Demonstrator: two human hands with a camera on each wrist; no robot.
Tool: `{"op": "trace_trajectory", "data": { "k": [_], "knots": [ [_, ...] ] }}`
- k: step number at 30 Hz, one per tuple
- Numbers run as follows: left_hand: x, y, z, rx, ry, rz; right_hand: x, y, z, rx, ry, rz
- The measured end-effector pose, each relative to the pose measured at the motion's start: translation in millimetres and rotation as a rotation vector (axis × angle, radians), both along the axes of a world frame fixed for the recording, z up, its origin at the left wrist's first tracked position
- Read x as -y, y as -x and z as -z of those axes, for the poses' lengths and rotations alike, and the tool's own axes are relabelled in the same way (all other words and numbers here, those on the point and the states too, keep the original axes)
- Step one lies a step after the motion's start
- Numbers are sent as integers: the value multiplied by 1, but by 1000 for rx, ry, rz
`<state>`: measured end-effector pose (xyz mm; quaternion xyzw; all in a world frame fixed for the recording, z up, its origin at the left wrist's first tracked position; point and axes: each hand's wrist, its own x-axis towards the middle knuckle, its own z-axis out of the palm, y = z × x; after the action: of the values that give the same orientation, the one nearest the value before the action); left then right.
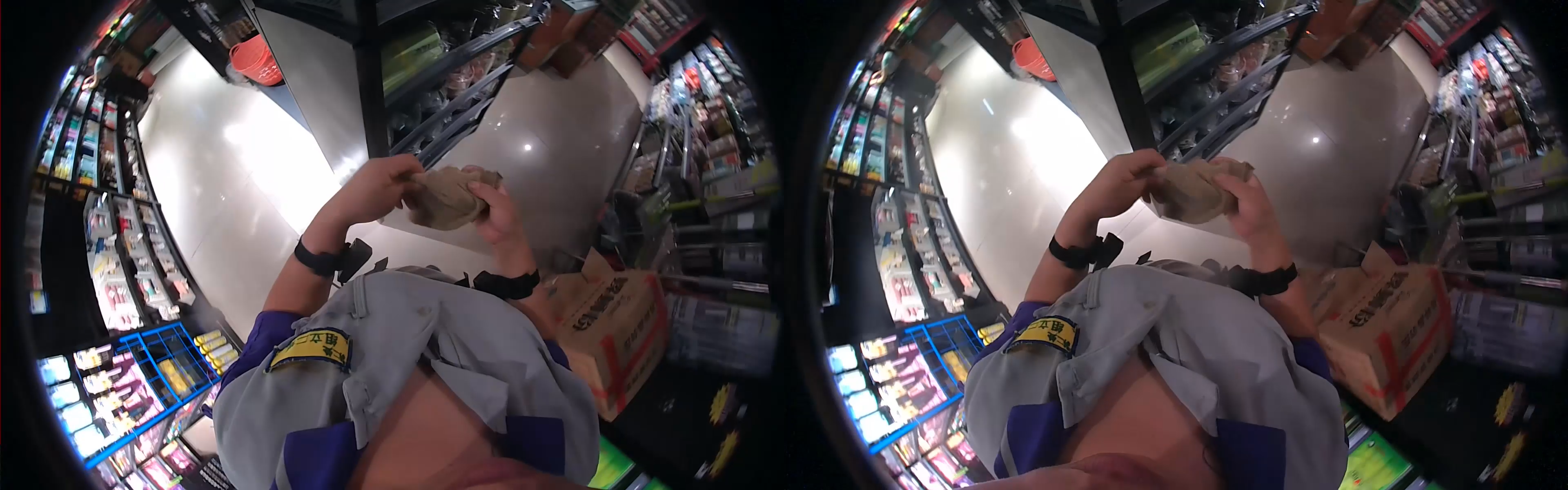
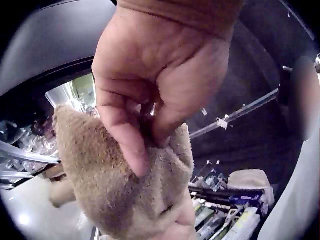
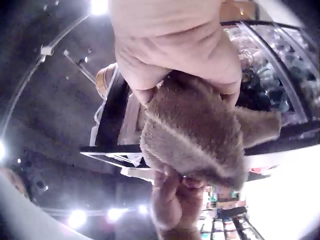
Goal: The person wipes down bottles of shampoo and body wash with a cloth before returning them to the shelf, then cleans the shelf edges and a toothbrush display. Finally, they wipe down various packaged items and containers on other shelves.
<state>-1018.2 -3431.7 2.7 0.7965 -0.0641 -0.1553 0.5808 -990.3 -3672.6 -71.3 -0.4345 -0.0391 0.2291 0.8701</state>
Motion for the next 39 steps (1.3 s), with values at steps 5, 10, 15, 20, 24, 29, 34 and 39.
{"op": "trace_trajectory", "data": {
  "k": [5, 10, 15, 20, 24, 29, 34, 39],
  "knots": [
    [12, -2, -6, 264, -195, -309, 14, -55, 0, -6, 276, 18],
    [23, -7, -16, 200, -8, -465, -10, -98, -31, 90, 213, 129],
    [49, -41, -17, 697, -91, -660, -16, -156, -76, 695, 397, 271],
    [56, -115, -10, 1279, -164, -529, -20, -183, -125, 924, 374, 417],
    [69, -160, -11, 1412, -238, -626, -30, -214, -143, 1284, 643, 592],
    [56, -197, -1, 1332, -444, -584, -53, -251, -129, 1494, 947, 534],
    [52, -204, -6, 1297, -606, -547, -57, -274, -116, 1639, 1001, 405],
    [53, -217, 8, 1362, -769, -619, -57, -284, -105, 1656, 970, 332]
  ]
}}
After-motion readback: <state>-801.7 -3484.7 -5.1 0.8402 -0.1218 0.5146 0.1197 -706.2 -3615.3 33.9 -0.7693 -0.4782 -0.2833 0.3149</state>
